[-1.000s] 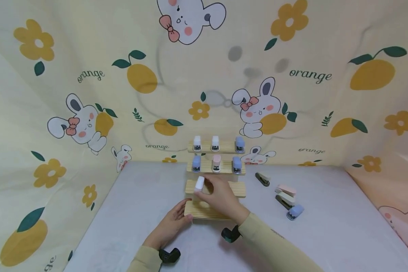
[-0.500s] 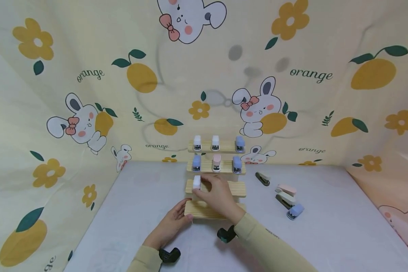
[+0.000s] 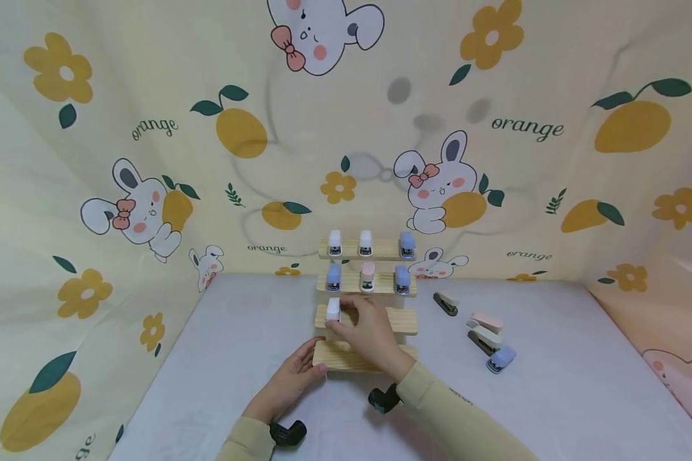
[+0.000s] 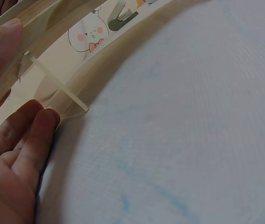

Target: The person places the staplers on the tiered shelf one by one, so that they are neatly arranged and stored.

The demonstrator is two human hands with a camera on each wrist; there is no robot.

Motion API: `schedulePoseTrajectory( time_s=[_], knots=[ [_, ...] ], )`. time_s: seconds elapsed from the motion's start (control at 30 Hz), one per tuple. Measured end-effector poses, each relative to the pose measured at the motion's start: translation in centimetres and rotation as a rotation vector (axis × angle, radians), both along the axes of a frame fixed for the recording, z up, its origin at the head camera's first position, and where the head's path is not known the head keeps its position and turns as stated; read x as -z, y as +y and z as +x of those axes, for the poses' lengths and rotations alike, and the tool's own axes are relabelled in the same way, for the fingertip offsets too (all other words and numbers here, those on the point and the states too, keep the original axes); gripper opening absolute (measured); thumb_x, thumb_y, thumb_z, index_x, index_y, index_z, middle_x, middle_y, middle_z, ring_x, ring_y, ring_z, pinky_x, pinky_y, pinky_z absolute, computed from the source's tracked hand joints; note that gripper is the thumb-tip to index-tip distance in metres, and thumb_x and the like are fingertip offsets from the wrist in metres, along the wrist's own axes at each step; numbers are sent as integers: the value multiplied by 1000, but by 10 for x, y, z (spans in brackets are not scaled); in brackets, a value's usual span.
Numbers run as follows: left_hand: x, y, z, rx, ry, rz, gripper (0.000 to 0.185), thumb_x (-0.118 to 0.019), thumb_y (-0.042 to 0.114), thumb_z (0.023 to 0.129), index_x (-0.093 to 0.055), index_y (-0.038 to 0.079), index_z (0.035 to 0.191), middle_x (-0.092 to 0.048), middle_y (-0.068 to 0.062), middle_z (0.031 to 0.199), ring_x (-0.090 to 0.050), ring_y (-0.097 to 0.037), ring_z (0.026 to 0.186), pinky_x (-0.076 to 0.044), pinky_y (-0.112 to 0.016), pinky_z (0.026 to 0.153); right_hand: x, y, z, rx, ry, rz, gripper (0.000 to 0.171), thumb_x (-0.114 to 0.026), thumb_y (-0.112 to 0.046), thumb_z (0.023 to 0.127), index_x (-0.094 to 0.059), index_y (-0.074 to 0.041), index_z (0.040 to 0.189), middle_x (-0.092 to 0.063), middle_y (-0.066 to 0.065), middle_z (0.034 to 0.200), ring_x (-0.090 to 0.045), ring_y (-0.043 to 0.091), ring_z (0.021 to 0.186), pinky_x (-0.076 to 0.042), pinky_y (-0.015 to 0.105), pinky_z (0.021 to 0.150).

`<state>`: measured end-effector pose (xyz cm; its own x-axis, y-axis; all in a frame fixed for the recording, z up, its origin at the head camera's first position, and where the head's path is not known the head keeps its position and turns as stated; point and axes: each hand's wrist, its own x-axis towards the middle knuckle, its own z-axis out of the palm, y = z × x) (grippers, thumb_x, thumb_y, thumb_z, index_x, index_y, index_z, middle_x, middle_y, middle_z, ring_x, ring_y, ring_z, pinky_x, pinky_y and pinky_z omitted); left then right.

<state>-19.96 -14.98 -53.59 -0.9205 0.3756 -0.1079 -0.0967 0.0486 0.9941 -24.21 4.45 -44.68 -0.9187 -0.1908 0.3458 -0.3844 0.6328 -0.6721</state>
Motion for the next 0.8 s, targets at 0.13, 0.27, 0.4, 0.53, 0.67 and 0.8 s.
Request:
schedulePoseTrajectory(
  time_s=[0.13, 0.27, 0.4, 0.53, 0.67, 0.8],
  knots=[
    [-1, 1, 0, -8, -11, -16, 68, -63, 33, 82, -27, 28, 139, -33, -2, 140, -32, -15, 126, -30, -32, 102, 0, 3, 2, -9, 7, -4, 53, -68, -51, 71, -59, -20, 113, -58, -7, 107, -44, 12, 104, -35, 35, 93],
    [0, 2, 0, -18, -6, -28, 68, -63, 35, 82, -27, 29, 139, -32, -1, 140, -31, -16, 126, -30, -31, 102, 0, 13, 6, -37, 10, 19, 53, -68, -49, 72, -58, -18, 114, -59, -6, 105, -47, 12, 103, -37, 34, 92],
    [1, 3, 1, -24, 14, -24, 67, -63, 34, 82, -28, 28, 138, -31, -2, 141, -31, -16, 127, -30, -30, 102, 1, 32, 13, -38, 21, 49, 50, -69, -47, 73, -59, -15, 111, -59, -7, 103, -48, 13, 101, -40, 35, 89],
    [0, 3, 1, -26, 27, -24, 67, -63, 33, 82, -28, 26, 138, -32, -3, 140, -30, -16, 127, -29, -29, 103, 3, 59, 22, 13, 50, 68, 49, -71, -45, 71, -61, -14, 108, -61, -9, 100, -47, 12, 98, -38, 35, 87],
    [-1, 4, 2, -31, 28, -34, 69, -64, 33, 81, -27, 25, 139, -30, -4, 141, -29, -17, 128, -27, -29, 104, 5, 91, 29, 58, 91, 91, 52, -71, -45, 71, -59, -14, 111, -61, -8, 100, -49, 12, 95, -40, 35, 84],
    [-1, 3, 2, -29, 32, -35, 68, -63, 33, 82, -27, 25, 139, -30, -5, 141, -28, -17, 128, -26, -31, 104, 6, 122, 34, 93, 125, 115, 54, -69, -47, 73, -57, -14, 114, -61, -4, 101, -52, 17, 94, -42, 40, 81]
  ],
)
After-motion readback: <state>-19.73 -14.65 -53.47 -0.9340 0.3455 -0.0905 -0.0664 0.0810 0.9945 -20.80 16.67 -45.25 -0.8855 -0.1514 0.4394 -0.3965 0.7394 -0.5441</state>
